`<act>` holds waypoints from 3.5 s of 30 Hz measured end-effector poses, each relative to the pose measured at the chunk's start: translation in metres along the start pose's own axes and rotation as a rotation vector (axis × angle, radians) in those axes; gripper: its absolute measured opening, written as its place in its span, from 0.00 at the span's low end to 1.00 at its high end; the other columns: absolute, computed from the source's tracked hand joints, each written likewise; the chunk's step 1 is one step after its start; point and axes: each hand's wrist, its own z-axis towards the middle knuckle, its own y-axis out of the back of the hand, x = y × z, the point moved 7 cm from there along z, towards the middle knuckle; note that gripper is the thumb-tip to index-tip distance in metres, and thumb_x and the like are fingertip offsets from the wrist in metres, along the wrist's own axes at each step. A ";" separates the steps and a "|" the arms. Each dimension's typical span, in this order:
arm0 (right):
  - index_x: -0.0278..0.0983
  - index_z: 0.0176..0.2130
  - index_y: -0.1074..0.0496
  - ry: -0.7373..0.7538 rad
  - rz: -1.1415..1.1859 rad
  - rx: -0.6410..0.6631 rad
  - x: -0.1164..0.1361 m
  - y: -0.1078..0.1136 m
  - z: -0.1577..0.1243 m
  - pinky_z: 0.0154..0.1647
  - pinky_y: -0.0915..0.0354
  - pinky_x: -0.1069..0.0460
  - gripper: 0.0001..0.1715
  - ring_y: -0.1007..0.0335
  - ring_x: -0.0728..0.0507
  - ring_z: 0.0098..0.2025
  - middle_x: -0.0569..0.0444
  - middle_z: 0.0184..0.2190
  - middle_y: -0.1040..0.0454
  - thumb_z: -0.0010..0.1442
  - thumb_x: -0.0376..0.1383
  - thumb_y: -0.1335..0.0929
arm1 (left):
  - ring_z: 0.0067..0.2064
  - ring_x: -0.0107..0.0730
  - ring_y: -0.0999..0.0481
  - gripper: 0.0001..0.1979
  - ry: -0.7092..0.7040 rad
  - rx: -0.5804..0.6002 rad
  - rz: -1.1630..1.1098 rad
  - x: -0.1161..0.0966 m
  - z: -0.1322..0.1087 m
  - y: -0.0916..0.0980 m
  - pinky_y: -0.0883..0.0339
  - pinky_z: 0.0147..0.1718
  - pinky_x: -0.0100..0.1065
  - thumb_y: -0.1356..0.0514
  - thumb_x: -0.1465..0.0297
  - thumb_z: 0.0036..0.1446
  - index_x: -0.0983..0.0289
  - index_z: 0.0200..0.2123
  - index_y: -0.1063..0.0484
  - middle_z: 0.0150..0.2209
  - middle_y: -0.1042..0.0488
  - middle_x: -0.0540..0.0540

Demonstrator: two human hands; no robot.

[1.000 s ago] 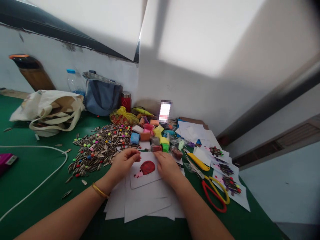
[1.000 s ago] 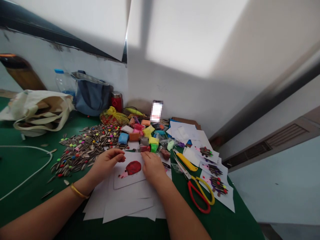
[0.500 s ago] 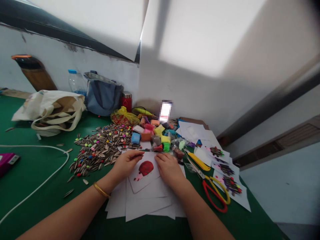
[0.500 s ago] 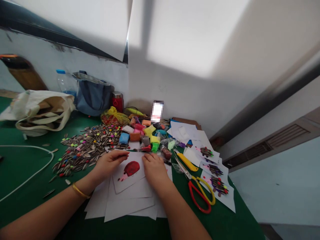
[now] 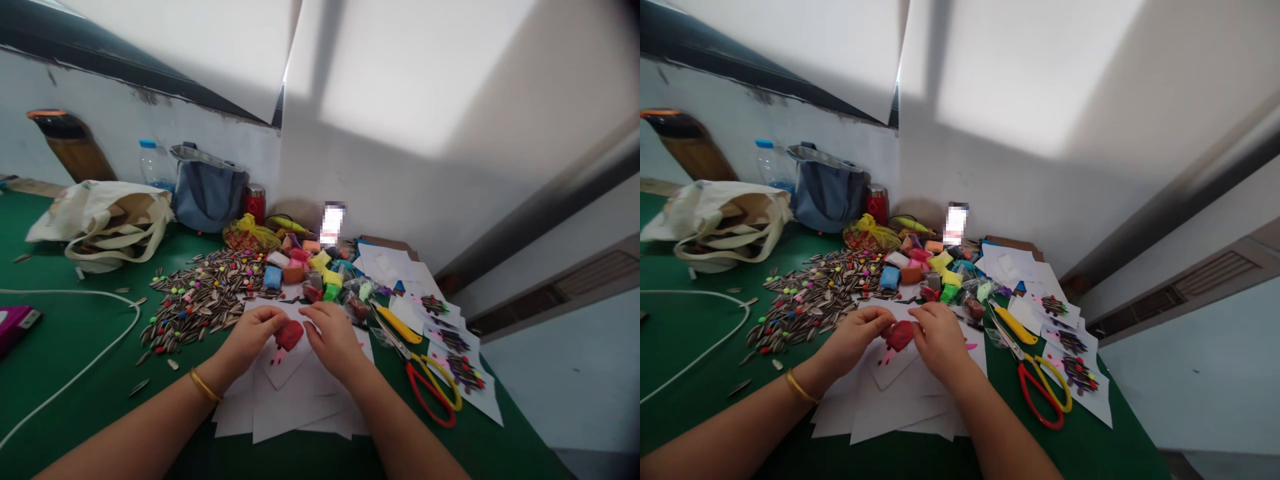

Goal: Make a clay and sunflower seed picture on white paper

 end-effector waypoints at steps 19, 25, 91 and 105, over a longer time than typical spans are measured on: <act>0.41 0.39 0.22 -0.084 0.467 -0.139 0.003 -0.004 -0.016 0.43 0.34 0.49 0.06 0.31 0.44 0.40 0.52 0.35 0.27 0.62 0.38 0.30 | 0.31 0.34 0.24 0.25 0.141 0.067 -0.096 -0.001 -0.017 -0.026 0.34 0.24 0.30 0.37 0.52 0.53 0.65 0.44 0.29 0.33 0.23 0.55; 0.40 0.41 0.22 -0.114 0.209 -0.167 -0.030 0.016 -0.013 0.49 0.36 0.46 0.13 0.31 0.42 0.44 0.49 0.38 0.25 0.66 0.39 0.36 | 0.40 0.39 0.23 0.16 -0.171 -0.061 0.436 -0.015 -0.004 0.001 0.29 0.43 0.38 0.44 0.57 0.60 0.63 0.36 0.25 0.36 0.21 0.57; 0.41 0.42 0.23 -0.085 -0.269 0.149 -0.036 -0.031 -0.015 0.45 0.44 0.49 0.07 0.32 0.44 0.43 0.54 0.38 0.23 0.63 0.34 0.31 | 0.60 0.39 0.32 0.27 -0.435 0.180 1.194 0.002 0.003 -0.004 0.41 0.61 0.42 0.50 0.82 0.56 0.62 0.57 0.31 0.57 0.27 0.58; 0.43 0.42 0.21 -0.140 -0.259 0.193 -0.040 -0.033 -0.016 0.45 0.42 0.50 0.08 0.32 0.44 0.44 0.53 0.38 0.24 0.64 0.33 0.31 | 0.58 0.43 0.30 0.23 -0.427 0.241 1.288 0.012 0.011 0.002 0.41 0.58 0.44 0.46 0.78 0.59 0.53 0.54 0.27 0.53 0.23 0.52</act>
